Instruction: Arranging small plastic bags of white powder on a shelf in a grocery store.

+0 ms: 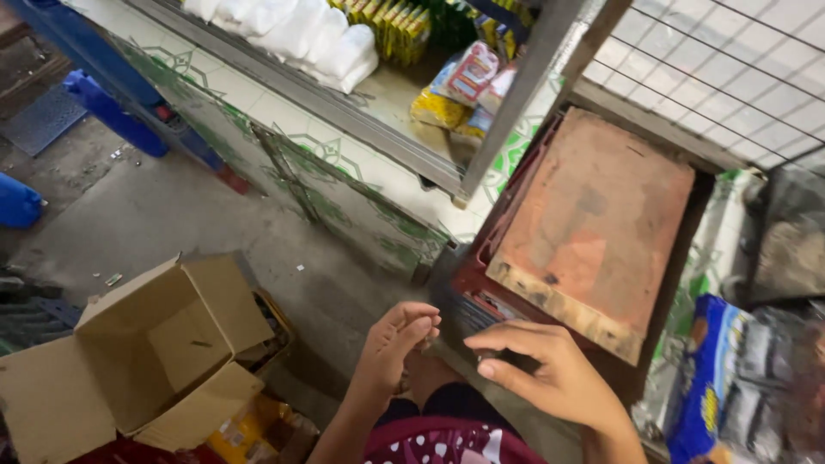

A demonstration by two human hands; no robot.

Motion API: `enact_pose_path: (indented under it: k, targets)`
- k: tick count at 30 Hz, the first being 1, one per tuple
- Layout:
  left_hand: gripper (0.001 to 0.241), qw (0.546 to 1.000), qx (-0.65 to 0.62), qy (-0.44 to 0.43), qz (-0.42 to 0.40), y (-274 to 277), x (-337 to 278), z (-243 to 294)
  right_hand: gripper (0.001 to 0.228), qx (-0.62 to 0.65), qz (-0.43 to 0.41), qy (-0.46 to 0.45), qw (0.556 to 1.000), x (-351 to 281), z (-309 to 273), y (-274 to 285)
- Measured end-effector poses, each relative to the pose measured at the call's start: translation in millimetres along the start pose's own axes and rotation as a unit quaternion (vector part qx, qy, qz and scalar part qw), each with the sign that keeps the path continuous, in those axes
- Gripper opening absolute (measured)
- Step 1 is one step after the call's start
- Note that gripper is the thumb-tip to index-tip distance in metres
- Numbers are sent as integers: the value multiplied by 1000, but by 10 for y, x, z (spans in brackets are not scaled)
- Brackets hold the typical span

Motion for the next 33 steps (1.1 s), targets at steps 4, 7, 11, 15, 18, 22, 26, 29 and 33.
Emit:
enact_pose_path:
  k: [4, 7, 11, 15, 18, 22, 26, 29, 33]
  targets:
    - [26, 999, 19, -23, 21, 193, 455, 341, 22, -5, 33, 52, 998, 587, 115, 112]
    - [27, 998, 51, -37, 31, 306, 833, 555, 23, 27, 49, -29, 998, 1028, 328, 200]
    - [27, 997, 35, -59, 34, 363, 1206, 884, 21, 55, 45, 37, 997, 1557, 300, 290]
    - [26, 998, 19, -53, 30, 457, 1485, 978, 21, 70, 27, -29, 997, 1874, 417, 231]
    - [26, 998, 6, -60, 10, 577, 1715, 1074, 24, 89, 34, -47, 994, 2164, 447, 163]
    - [27, 998, 22, -50, -9, 795, 2065, 1238, 30, 118, 71, -62, 989, 2576, 544, 44]
    - [29, 995, 68, -39, -56, 1026, 2373, 1534, 33, 182, 116, -111, 970, 3023, 805, -123]
    - [30, 994, 75, -17, -71, 1257, 2569, 1807, 38, 273, 172, -108, 940, 3441, 928, -234]
    - [30, 994, 83, -30, -66, 1692, 2807, 2109, 45, 238, 210, -120, 941, 4113, 1013, -355]
Point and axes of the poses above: each hand's wrist, its own x-axis towards the middle knuckle, its own y-axis out of the back of the hand, z = x × y, the point moved 6 cm from there along x, towards the middle knuckle, and after that the axes turned 2 degrees about -y, right-handed, at the moved point
